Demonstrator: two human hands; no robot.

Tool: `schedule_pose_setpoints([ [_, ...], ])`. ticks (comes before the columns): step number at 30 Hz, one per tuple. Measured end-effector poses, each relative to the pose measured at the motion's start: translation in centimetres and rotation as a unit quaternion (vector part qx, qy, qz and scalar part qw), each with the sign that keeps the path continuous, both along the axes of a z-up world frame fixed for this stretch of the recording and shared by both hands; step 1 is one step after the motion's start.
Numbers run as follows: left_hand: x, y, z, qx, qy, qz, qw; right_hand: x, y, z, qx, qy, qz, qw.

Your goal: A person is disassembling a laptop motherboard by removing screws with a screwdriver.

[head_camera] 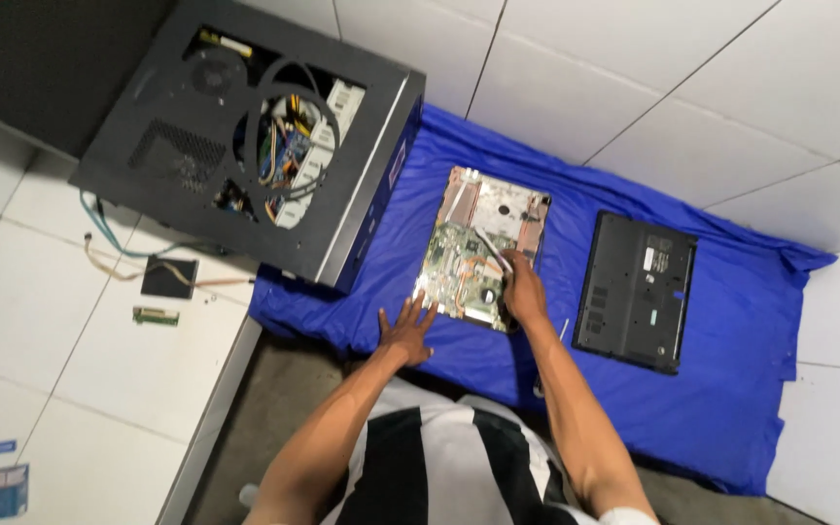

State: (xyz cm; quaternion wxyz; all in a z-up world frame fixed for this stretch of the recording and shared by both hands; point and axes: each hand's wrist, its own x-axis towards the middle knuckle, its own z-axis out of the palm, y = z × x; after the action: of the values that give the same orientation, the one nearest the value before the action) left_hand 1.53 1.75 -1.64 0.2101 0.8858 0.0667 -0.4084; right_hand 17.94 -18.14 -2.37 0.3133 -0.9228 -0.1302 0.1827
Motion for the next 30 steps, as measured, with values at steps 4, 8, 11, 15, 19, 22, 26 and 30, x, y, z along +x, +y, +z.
schedule_pose_setpoints([
  [4,-0.1,0.0,0.3,0.004,0.001,-0.002,1.0,0.4,1.5,-0.3,0.019,0.005,0.081,0.997],
  [8,-0.2,-0.2,0.3,-0.003,0.006,0.004,1.0,1.5,1.9,-1.2,-0.005,0.011,0.049,0.999],
  [11,-0.2,0.2,0.0,-0.001,0.005,-0.005,1.0,1.7,3.3,-1.0,0.009,0.021,0.063,0.998],
  [15,0.0,0.3,-0.7,-0.007,0.007,-0.007,1.0,3.1,3.8,-1.7,-0.033,0.002,0.048,0.998],
  [19,0.6,0.4,0.2,-0.007,0.008,-0.001,1.0,1.9,4.7,-2.0,-0.033,0.027,0.113,0.993],
  [22,-0.2,0.4,-0.1,-0.014,0.007,0.001,1.0,-0.8,4.1,1.0,-0.017,0.069,0.101,0.992],
  [26,-0.4,0.7,-1.0,-0.033,-0.013,0.009,0.999,-4.5,3.6,2.0,-0.061,0.094,0.153,0.982],
  [30,-0.7,1.6,-1.0,-0.053,-0.038,0.011,0.998,-6.5,2.1,-0.3,-0.047,0.076,0.123,0.988],
])
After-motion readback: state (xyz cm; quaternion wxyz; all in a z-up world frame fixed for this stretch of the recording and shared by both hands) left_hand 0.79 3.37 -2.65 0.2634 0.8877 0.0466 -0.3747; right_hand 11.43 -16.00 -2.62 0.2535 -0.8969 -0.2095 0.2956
